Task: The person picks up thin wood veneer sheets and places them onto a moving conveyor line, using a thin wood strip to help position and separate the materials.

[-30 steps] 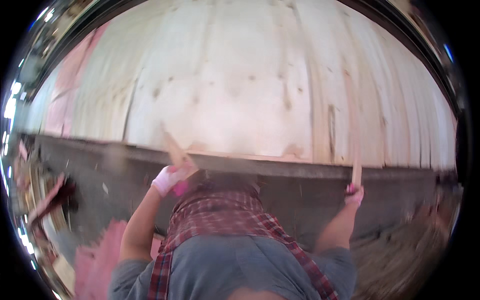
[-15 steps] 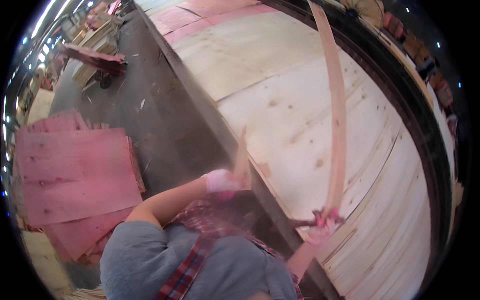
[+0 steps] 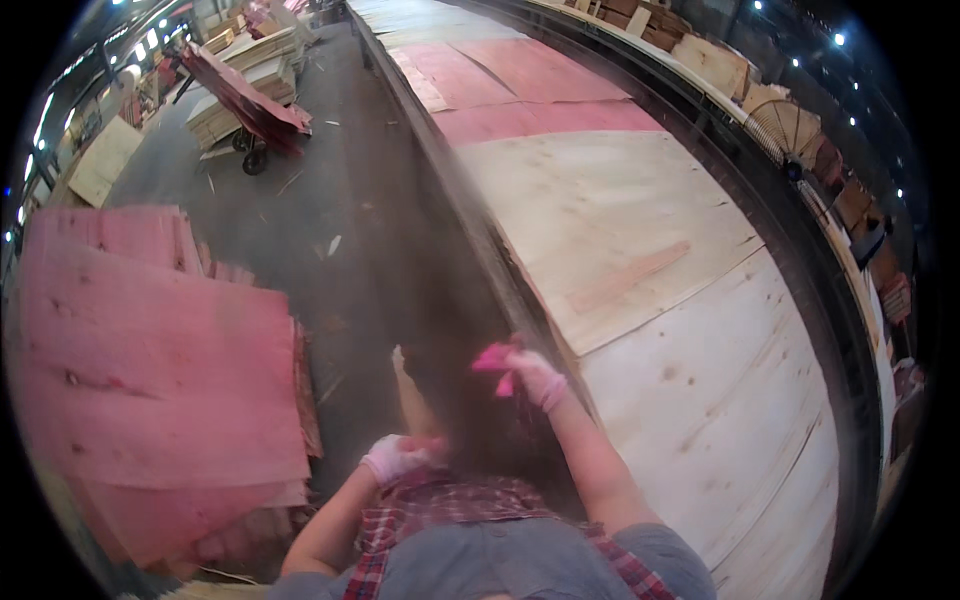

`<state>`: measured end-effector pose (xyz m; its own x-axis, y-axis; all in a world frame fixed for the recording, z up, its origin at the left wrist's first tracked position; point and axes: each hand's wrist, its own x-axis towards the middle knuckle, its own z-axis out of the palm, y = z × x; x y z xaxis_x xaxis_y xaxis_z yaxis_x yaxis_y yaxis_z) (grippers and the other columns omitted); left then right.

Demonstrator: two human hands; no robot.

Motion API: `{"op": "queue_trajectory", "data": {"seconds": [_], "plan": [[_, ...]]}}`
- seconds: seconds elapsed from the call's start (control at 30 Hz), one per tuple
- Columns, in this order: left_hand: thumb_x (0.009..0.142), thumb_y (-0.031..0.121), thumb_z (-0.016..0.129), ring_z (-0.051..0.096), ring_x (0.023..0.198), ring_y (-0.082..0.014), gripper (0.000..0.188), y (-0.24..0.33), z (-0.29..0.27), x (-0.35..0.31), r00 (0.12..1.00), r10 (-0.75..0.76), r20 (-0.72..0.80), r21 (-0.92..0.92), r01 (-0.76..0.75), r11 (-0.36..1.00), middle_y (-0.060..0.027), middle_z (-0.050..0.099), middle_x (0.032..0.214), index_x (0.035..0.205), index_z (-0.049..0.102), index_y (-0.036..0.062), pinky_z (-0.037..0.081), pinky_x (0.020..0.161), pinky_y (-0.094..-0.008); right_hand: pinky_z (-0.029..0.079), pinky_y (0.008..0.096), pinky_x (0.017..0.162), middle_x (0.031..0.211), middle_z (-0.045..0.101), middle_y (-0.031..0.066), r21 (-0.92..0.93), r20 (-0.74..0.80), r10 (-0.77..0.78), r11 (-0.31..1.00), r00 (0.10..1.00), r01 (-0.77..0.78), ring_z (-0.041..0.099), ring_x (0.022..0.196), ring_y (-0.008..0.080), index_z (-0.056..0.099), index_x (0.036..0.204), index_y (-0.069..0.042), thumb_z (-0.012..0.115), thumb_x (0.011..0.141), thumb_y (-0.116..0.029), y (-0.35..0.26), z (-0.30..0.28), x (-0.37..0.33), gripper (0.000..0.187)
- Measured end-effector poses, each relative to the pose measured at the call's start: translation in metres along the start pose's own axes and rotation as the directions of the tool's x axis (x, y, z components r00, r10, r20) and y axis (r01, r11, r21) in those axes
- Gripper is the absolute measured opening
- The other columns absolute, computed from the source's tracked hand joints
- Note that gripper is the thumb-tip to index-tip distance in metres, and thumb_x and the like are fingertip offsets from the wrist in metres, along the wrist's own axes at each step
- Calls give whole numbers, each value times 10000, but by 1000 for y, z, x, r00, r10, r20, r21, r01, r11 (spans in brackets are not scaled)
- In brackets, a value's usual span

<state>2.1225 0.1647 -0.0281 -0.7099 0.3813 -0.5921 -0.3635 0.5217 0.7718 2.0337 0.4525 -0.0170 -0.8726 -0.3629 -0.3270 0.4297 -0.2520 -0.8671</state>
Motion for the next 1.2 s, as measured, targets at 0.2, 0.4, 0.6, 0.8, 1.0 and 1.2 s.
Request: {"op": "queue_trajectory", "data": {"seconds": [0.2, 0.4, 0.6, 0.8, 1.0, 1.2], "plan": [[786, 546, 538, 614, 554, -163, 479, 125, -82, 58, 962, 82, 259, 438, -193, 878, -41, 628, 626, 780, 649, 81, 500, 557, -299, 507, 289, 659, 1101, 587, 97, -96, 16, 110, 989, 994, -108, 608, 818, 151, 463, 1174, 22, 646, 813, -257, -28, 72, 55, 492], [774, 359, 667, 624, 729, -159, 360, 135, -123, 249, 953, 220, 207, 126, -250, 960, -79, 650, 800, 906, 620, 28, 509, 650, -293, 474, 270, 531, 862, 608, 59, -253, -890, -290, 956, 352, 150, 554, 625, 112, 508, 1131, -38, 546, 842, -104, -98, -48, 104, 298], [817, 351, 636, 643, 724, -222, 372, 101, -258, 376, 987, -149, 52, -382, 157, 911, -119, 646, 856, 969, 608, 13, 545, 676, -341, 410, 298, 507, 664, 521, 75, 56, -998, 47, 967, -39, -250, 514, 574, 168, 470, 927, -24, 521, 867, -199, -90, -221, 145, 191], [839, 480, 550, 572, 630, -160, 464, 6, -394, 409, 918, -393, 52, 17, 392, 920, -49, 616, 778, 966, 581, 34, 496, 587, -319, 283, 321, 367, 503, 380, 26, 314, -946, 279, 676, 163, 667, 358, 391, 197, 486, 825, -86, 447, 849, -262, 13, -309, 130, 182], [836, 450, 576, 536, 689, -158, 412, 39, -394, 556, 858, -408, 312, 38, 418, 908, -63, 593, 794, 939, 565, 51, 465, 636, -331, 458, 328, 643, 855, 574, 53, -236, -933, -2, 758, -359, 608, 509, 694, 168, 550, 1057, -62, 414, 910, -324, -15, -145, 55, 329], [819, 418, 617, 509, 726, -145, 377, 161, -298, 595, 661, -331, 673, 146, 320, 936, -69, 574, 794, 901, 547, 57, 440, 669, -298, 430, 260, 492, 832, 665, 87, 43, -883, 252, 883, -396, 467, 518, 532, 118, 605, 971, -10, 564, 842, -451, 20, 90, 97, 461]]}}
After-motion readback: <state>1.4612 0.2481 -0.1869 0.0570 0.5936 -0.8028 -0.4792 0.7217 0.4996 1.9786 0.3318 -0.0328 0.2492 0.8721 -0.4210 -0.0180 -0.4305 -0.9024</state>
